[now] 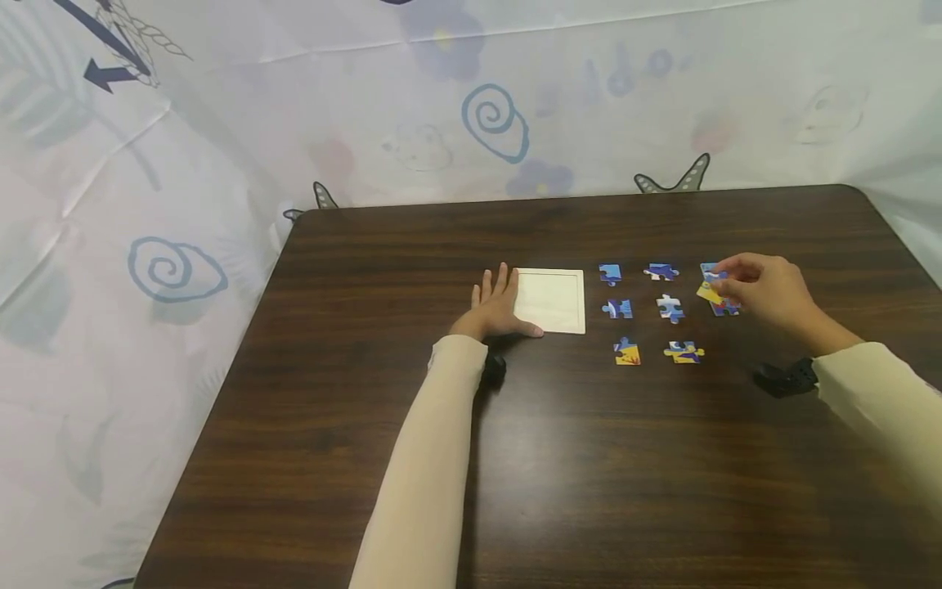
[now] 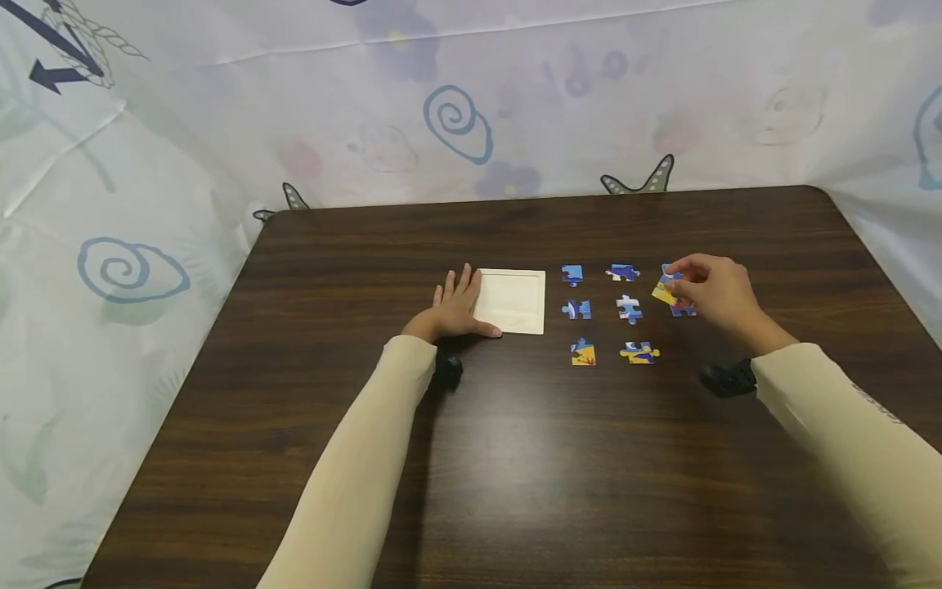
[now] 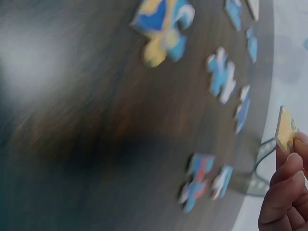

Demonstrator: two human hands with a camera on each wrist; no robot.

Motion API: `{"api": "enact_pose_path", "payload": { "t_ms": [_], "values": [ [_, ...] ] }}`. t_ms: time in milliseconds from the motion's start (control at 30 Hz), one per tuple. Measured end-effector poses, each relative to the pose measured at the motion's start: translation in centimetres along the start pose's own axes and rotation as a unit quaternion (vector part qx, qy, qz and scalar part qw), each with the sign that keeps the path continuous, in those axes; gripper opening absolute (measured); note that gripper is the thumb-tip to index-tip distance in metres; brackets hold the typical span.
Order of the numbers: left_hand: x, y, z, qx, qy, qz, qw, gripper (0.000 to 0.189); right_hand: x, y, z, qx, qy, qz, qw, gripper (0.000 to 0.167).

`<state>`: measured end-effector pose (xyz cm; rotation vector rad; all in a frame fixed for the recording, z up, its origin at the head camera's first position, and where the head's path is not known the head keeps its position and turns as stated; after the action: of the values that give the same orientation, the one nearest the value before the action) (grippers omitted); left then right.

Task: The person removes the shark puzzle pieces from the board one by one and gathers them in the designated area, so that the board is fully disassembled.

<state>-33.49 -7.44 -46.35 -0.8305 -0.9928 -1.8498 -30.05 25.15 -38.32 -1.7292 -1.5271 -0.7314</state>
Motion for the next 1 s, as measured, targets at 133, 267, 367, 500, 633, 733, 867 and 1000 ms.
{"api": "enact_pose_path", "payload": {
  "t_ms": [133, 267, 367, 500, 633, 733, 867, 1000],
  "values": [
    [-0.1, 0.0, 0.1, -0.005, 0.006, 0.002, 1.0, 0.117, 0.5, 1.0, 1.6, -0.003, 0.019, -0.012, 0.9997, 0.03],
    [0.0, 0.0, 0.1, -0.006, 0.009, 0.003, 0.9999, 0.118, 0.5, 1.9, 3.0, -0.012, 0.034, -0.04, 0.9986, 0.028],
    [0.0, 0.0, 0.1, -0.006, 0.012, 0.001, 0.9999, 0.118, 0.2, 2.5, 3.7, -0.018, 0.039, -0.072, 0.9965, 0.026],
    [0.1, 0.0, 0.0, -0.006, 0.011, 0.002, 0.9999, 0.118, -0.2, 3.1, 4.5, -0.029, 0.041, -0.117, 0.9919, 0.026],
    [0.3, 0.0, -0.2, -0.006, 0.009, 0.006, 0.9999, 0.118, -1.1, 3.5, 4.9, -0.032, 0.034, -0.147, 0.9881, 0.029],
    [0.3, 0.0, -0.2, -0.008, 0.008, 0.006, 0.9999, 0.118, -1.7, 3.9, 5.1, -0.032, 0.025, -0.157, 0.9868, 0.031],
    [0.2, -0.2, -0.1, -0.009, 0.008, 0.007, 0.9999, 0.118, -2.0, 4.2, 5.3, -0.034, 0.021, -0.156, 0.9869, 0.031],
    [0.2, -0.2, 0.0, -0.008, 0.007, 0.008, 0.9999, 0.118, -2.0, 4.2, 5.1, -0.025, 0.031, -0.146, 0.9885, 0.028]
  ]
}}
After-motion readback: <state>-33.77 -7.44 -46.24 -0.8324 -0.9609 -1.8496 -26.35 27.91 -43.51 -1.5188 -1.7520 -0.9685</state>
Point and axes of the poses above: each hand's wrist, its own y-axis away from the middle knuckle, its own x-axis out of the back of the hand, z = x × y, the point moved 9 cm from there along -y, towards the middle knuckle, and after that the axes turned 10 degrees about z, right-handed, at the moved point
